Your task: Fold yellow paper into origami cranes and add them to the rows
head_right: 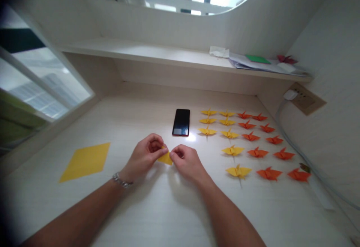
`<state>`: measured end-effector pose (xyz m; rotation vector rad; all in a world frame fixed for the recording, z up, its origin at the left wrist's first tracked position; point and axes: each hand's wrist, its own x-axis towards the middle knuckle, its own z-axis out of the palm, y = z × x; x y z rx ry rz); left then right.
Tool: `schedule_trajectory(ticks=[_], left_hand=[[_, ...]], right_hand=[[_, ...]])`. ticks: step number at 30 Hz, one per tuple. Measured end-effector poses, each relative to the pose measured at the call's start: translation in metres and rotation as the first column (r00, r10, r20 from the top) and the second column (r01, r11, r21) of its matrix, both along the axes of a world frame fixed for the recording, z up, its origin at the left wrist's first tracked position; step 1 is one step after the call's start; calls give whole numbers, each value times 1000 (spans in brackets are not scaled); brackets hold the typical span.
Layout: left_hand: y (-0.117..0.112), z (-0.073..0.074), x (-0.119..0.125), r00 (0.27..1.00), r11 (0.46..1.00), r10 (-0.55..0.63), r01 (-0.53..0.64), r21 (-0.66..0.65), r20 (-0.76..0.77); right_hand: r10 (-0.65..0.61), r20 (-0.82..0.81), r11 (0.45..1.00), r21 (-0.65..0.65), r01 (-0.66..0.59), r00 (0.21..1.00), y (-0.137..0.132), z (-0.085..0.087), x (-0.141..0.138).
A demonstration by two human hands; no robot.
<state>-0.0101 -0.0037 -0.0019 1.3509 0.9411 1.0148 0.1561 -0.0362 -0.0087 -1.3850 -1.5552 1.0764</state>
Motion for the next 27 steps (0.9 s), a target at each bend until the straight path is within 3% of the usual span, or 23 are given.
schedule_trajectory(ticks=[6, 14, 19, 22, 25, 27], left_hand=[[-4, -2, 6, 999, 999, -34, 34, -19, -8], [5, -1, -3, 993, 994, 99, -96, -52, 62], [11, -1, -8, 965, 967, 254, -254, -16, 70], [7, -1, -3, 985, 987, 163, -163, -2, 48], [1, 2, 1, 999, 999, 15, -13, 43, -46], [-1, 4, 1, 977, 984, -159, 169, 59, -144]], right_hand=[[-28, 27, 1000, -11, 28, 999, 1, 3, -1], [-28, -47, 996, -88, 24, 998, 3, -2, 7], [-82, -189, 990, -130, 58, 979, 5, 1, 11], [-62, -256, 995, -93, 39, 965, 6, 3, 7], [-19, -123, 1000, -20, 16, 992, 4, 4, 3], [48, -30, 999, -1, -48, 998, 2, 4, 4]])
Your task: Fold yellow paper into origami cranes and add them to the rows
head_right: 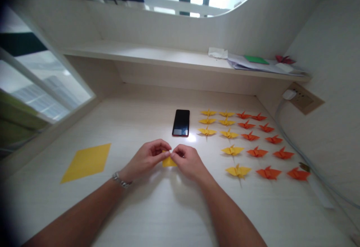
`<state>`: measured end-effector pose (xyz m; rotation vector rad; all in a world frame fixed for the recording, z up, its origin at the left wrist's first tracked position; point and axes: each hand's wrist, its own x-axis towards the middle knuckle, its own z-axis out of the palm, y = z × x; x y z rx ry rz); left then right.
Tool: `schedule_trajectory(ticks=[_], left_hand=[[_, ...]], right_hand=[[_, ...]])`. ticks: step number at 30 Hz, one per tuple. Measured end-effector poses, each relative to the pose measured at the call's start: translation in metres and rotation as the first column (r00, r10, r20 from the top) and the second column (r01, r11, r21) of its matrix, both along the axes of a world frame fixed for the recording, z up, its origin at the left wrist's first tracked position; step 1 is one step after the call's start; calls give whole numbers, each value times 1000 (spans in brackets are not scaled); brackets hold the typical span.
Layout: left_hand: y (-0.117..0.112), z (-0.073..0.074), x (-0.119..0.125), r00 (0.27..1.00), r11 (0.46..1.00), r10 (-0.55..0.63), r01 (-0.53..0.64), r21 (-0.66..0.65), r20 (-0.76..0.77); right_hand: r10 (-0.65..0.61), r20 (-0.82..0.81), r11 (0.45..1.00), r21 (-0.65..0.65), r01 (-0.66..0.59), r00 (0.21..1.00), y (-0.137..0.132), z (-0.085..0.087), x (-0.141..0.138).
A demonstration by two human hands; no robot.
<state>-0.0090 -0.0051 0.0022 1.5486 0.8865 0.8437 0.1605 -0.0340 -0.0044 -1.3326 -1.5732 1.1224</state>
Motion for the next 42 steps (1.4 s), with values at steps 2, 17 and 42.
schedule_trajectory(ticks=[2, 17, 42], left_hand=[[0, 1, -3, 993, 994, -106, 106, -2, -48], [5, -1, -4, 988, 980, -25, 55, -192, 153], [-1, -1, 5, 992, 968, 101, -79, -240, 78]], right_hand=[[73, 48, 997, -4, -73, 996, -1, 1, 3], [-268, -396, 962, -165, 219, 878, 9, -4, 7], [-187, -401, 972, -205, 111, 897, 6, -6, 5]])
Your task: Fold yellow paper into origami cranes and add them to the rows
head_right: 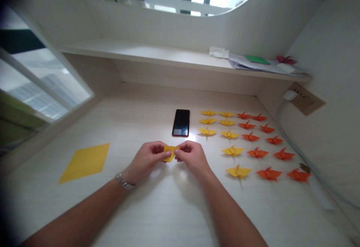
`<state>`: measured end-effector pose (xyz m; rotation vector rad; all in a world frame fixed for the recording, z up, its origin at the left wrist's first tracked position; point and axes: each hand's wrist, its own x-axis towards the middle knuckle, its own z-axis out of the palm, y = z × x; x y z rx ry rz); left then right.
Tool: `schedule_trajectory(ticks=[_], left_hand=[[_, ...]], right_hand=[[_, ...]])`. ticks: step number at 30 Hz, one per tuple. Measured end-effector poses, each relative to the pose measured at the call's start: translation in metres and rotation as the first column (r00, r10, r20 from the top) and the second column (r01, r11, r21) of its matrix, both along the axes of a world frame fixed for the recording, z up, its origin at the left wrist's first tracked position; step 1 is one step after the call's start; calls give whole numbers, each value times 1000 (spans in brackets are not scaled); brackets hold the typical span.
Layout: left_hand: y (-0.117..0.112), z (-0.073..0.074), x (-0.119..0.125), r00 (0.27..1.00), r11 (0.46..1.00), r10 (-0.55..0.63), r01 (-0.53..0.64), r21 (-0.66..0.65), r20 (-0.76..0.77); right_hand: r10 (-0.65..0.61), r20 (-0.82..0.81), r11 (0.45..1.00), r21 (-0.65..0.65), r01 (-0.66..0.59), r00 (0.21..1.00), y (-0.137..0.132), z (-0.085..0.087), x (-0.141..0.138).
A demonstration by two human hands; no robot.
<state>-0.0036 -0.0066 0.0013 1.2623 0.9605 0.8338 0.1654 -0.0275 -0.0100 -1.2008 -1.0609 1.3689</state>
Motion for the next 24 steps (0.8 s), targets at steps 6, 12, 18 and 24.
schedule_trajectory(ticks=[6, 12, 18, 24], left_hand=[[1, -2, -2, 1000, 1000, -28, 28, -3, -13], [2, 1, -3, 999, 1000, -15, 16, 26, -28], [2, -2, -4, 999, 1000, 21, -20, -20, 31], [2, -6, -5, 995, 1000, 27, -29, 12, 99]], right_hand=[[18, 26, 999, -34, -17, 1000, -2, 4, 1], [46, -9, 997, -58, -46, 999, -3, 8, 2], [36, -13, 999, -32, -37, 999, -3, 8, 2], [50, -84, 998, -32, -53, 995, -4, 8, 4]])
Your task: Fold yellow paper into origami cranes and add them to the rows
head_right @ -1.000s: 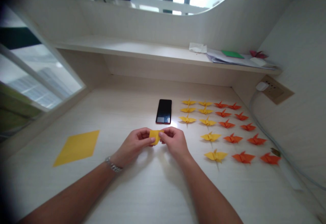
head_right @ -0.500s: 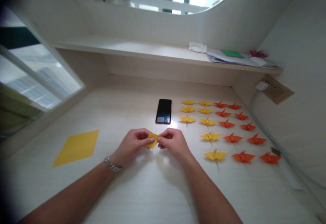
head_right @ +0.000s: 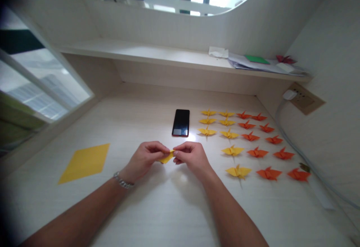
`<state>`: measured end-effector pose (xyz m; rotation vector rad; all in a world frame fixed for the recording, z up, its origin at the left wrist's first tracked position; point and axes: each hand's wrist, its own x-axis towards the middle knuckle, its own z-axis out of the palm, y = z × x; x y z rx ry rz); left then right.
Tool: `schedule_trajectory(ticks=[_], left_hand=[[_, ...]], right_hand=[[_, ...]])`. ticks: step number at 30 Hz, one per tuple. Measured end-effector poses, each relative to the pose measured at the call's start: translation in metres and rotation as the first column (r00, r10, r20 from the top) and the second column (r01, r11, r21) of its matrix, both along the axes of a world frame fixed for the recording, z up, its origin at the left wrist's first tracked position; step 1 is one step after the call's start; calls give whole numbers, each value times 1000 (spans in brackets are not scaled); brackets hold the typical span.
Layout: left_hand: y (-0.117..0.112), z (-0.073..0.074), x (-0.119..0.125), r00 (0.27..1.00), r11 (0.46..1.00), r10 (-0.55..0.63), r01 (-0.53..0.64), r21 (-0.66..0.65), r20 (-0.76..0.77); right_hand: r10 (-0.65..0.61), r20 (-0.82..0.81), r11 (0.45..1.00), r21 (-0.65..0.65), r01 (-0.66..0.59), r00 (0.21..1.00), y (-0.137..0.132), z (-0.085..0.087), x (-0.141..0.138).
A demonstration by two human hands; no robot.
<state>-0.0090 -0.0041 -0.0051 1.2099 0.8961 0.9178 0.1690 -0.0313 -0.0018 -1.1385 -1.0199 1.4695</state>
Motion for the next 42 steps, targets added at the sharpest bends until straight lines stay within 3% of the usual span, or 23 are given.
schedule_trajectory(ticks=[13, 29, 35, 42], left_hand=[[-2, 8, -1, 999, 989, -41, 40, 145, -1], [-2, 7, -2, 999, 986, -45, 50, 160, -30], [-4, 8, 1, 996, 985, -31, 46, 168, -88], [-2, 5, 0, 981, 984, -102, 123, 126, -163]], right_hand=[[26, -159, 996, -79, -39, 987, -2, 6, 0], [109, -220, 979, -147, -143, 969, -1, 9, 9], [66, -79, 991, -114, -74, 995, -2, 6, 0], [77, 42, 994, -75, -74, 996, -1, -3, -3]])
